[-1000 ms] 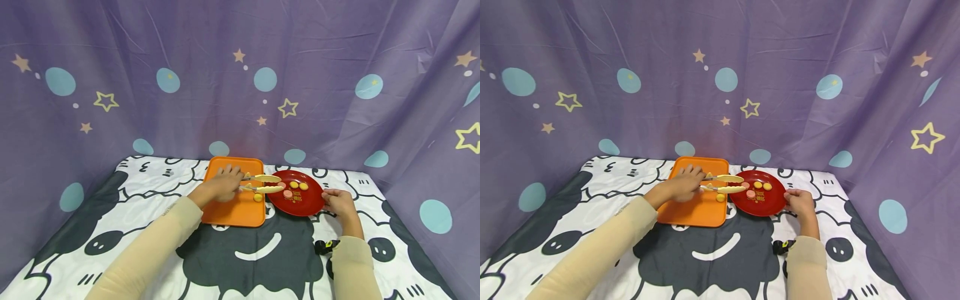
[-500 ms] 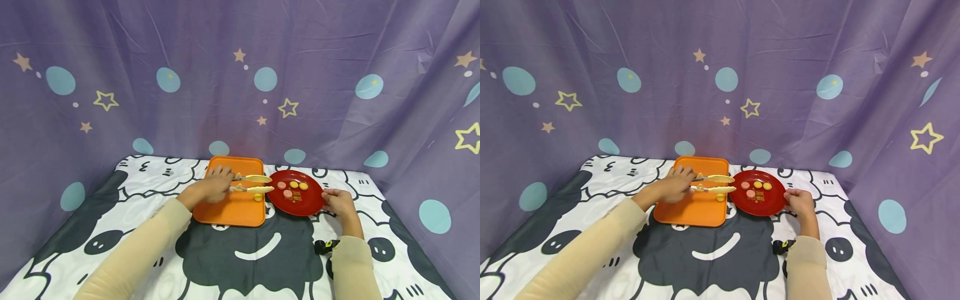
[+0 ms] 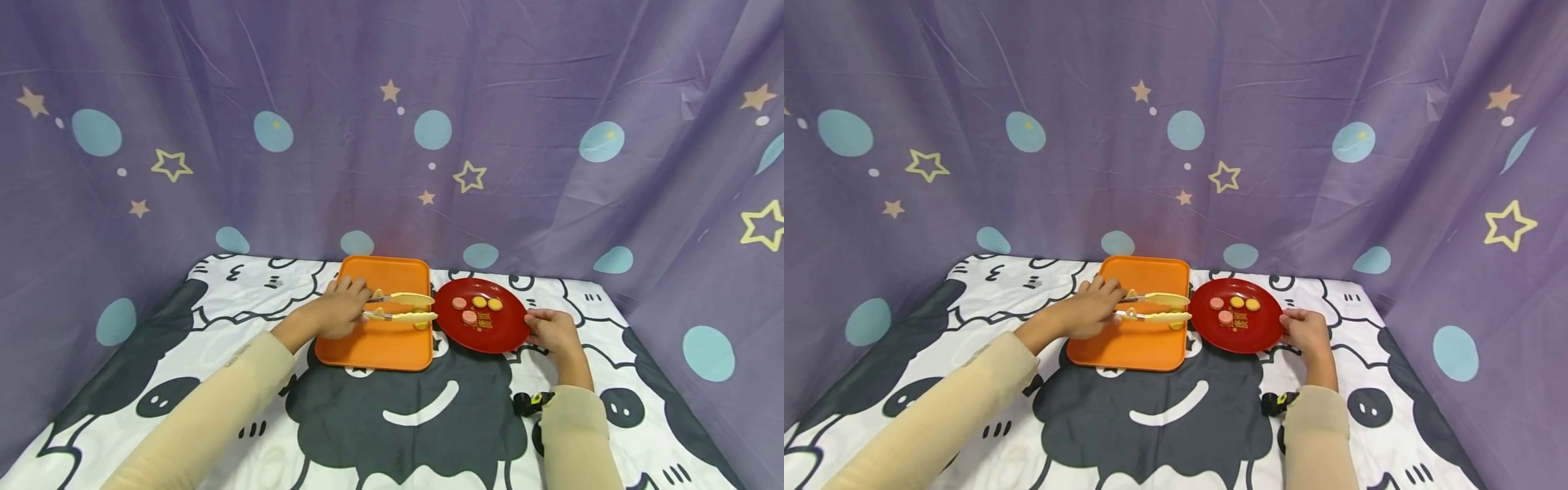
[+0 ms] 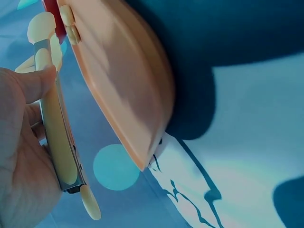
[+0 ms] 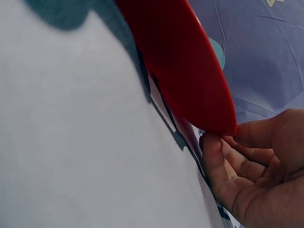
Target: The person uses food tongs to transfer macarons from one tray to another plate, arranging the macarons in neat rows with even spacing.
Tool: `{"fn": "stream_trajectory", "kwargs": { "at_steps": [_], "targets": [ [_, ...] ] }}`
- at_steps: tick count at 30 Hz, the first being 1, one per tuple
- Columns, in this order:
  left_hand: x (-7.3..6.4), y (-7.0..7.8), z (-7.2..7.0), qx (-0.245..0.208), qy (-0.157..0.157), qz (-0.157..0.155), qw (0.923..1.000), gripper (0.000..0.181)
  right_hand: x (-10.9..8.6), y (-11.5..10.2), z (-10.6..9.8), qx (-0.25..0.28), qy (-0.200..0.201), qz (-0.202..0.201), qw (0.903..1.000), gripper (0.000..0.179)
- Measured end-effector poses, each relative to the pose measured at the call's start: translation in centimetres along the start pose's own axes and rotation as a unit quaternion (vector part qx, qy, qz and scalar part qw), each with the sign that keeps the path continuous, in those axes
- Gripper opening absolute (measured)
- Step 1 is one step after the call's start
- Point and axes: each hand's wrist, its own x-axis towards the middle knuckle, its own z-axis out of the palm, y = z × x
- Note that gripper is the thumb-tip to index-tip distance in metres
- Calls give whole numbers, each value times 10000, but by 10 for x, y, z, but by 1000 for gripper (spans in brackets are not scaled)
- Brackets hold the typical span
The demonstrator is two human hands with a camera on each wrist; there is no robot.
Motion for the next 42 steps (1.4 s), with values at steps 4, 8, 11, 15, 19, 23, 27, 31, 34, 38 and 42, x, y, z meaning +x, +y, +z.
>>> {"fn": "stream_trajectory", "kwargs": {
  "at_steps": [4,8,11,15,19,23,27,31,34,38,42],
  "targets": [
    [-7,-2,1,23,21,64,10000,47,0,0,0,-36,-18,-26,10000,39],
    [-13,-4,4,25,46,96,9999,46,-1,-1,1,-63,17,-48,10000,39],
    [-15,-6,7,39,60,137,9999,42,-1,-1,2,-28,100,-11,9999,37],
    [-19,-7,10,86,82,186,9998,37,-1,0,1,-75,98,20,9999,38],
    [-21,-7,12,130,61,168,9998,38,-1,0,0,-158,26,54,9999,38],
    [-21,-8,13,209,10,136,9997,40,-1,0,1,-170,51,56,9998,37],
    [-19,-7,13,302,-30,137,9994,41,-1,-1,1,-192,46,7,9998,37],
    [-19,-5,11,315,-61,131,9994,40,-1,-1,1,-164,31,10,9999,37],
    [-18,-4,10,291,-75,106,9995,39,-2,-1,1,-172,50,38,9998,37],
    [-16,-3,10,330,-78,80,9994,38,-2,-2,1,-189,54,51,9998,38],
    [-15,-3,10,355,-53,96,9993,37,-3,-2,1,-201,57,72,9998,38]
  ]
}}
